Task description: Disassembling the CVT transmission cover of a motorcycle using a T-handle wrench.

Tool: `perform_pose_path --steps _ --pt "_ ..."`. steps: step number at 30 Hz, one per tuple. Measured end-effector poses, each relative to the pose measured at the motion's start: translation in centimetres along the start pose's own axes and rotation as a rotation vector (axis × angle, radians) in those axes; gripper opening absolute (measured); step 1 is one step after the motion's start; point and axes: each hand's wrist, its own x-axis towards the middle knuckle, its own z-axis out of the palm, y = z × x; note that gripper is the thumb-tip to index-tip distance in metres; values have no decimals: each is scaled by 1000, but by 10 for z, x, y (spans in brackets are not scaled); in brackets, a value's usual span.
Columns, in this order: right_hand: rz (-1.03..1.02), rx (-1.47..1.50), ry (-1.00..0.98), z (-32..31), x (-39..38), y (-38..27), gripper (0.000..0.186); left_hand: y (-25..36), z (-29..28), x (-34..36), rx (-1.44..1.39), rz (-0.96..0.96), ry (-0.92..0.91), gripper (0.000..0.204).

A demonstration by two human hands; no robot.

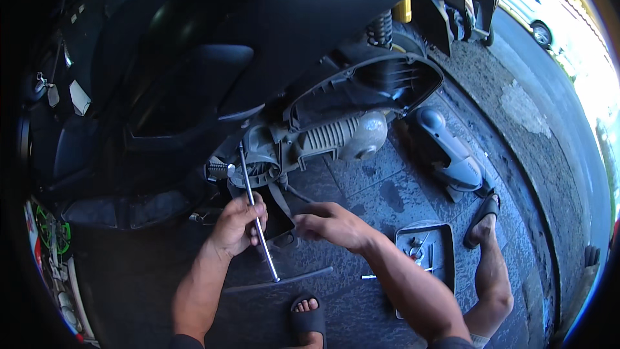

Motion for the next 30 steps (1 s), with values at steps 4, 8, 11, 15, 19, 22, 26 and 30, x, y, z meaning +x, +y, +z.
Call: perform_pose_path --steps 4,8,11,15,19,22,26,30 --pt "22 28 -400 13 26 -13 48 2 8 20 -82 79 177 22" --pt "225 275 -701 26 48 -5 50 -4 7 23 -238 132 297 25" --pt "268 412 -731 26 46 -9 45 -4 14 22 -242 192 275 35" --pt "157 219 -614 26 41 -8 36 -17 -10 41 -121 495 288 37" --pt "97 24 -510 32 44 -2 42 -24 2 61 -135 641 246 46" --pt "116 -101 -474 39 44 -12 48 -12 -9 73 -193 611 175 51" --pt "239 37 -502 41 44 -10 44 -2 -13 86 -163 610 108 56" --pt "229 295 -598 29 38 -11 34 -3 -11 89 -193 612 134 57"
